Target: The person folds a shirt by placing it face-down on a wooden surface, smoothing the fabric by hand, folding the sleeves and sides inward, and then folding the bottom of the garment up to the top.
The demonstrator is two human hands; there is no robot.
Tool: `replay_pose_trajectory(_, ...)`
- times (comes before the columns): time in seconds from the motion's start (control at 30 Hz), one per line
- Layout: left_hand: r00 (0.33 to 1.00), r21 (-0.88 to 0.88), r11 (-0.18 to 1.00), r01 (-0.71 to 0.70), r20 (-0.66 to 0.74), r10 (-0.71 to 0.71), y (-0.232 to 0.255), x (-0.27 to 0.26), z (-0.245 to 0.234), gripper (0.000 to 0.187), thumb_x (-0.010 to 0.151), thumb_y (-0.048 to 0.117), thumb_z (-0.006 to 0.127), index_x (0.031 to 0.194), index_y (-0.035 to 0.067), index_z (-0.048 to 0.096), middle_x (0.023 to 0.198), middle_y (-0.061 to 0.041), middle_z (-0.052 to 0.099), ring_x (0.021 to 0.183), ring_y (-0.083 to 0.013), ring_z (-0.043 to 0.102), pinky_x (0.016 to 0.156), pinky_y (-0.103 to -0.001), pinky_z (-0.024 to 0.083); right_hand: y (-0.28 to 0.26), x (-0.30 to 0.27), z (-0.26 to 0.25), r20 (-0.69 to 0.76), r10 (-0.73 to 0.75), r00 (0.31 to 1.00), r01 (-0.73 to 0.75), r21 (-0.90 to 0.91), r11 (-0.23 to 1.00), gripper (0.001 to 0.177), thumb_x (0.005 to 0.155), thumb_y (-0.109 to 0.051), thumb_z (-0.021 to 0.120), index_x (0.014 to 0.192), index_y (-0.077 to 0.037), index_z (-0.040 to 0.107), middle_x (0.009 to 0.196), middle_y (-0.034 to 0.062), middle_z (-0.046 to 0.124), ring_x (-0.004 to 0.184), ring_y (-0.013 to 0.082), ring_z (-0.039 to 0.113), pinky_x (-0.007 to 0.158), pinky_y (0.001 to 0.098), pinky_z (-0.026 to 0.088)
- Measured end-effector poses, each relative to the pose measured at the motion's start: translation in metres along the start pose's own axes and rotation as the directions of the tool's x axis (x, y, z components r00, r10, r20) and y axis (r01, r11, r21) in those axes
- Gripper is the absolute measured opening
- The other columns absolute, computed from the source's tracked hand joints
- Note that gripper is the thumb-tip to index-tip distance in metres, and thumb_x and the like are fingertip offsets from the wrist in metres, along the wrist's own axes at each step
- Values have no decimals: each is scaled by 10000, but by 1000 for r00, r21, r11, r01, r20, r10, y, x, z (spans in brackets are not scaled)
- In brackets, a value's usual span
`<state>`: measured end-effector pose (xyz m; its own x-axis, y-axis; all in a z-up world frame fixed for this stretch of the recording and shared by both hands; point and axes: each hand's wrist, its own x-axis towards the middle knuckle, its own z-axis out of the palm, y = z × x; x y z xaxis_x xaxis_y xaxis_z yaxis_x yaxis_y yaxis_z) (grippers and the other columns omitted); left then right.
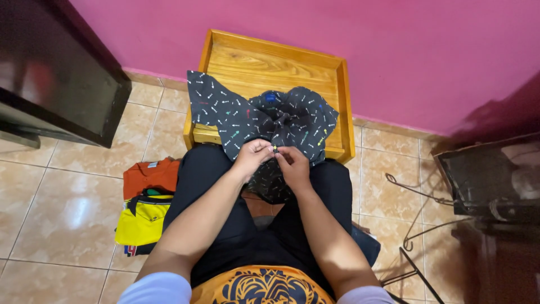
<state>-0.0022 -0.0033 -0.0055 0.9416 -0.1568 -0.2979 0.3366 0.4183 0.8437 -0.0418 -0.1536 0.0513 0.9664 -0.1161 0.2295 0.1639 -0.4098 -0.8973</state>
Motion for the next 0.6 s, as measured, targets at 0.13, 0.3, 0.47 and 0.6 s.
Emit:
replay_pose_trajectory(0.13,1000,-27,1000,15,23,-14,-5,5,-2,193,931,62,754,1097,-12,691,970,-97,740,877,-209,747,874,-376,629,-1,1,-1,-21,9,1000,-9,23,1000,175,839,-71,815,1001,-134,803,820,34,747,717,162,714,633,281,568)
replay_pose_trajectory(0.3,998,32,999,21,58,-23,2,1,3,165,952,59,712,1109,12,728,969,-85,743,890,-169,736,877,-338,622,-8,-3,1,-57,72,996,-68,73,995,222,784,-85,871,991,-89,790,820,57,749,717,179,727,650,298,593)
replay_pose_trajectory(0.47,996,163,987,0,86,-14,21,-12,11,162,970,55,658,1100,26,750,962,-106,763,887,-163,738,878,-320,615,-9,-1,-3,-10,228,974,-227,55,972,227,773,-139,890,969,-103,782,757,30,726,681,120,683,635,283,572)
replay_pose_trajectory(0.6,991,278,957,-87,121,55,17,-11,9,202,921,16,697,1113,37,758,963,-119,776,895,-164,739,870,-320,613,2,2,-1,10,315,949,-315,57,947,115,839,-104,816,952,-113,796,729,19,730,681,94,666,633,273,555)
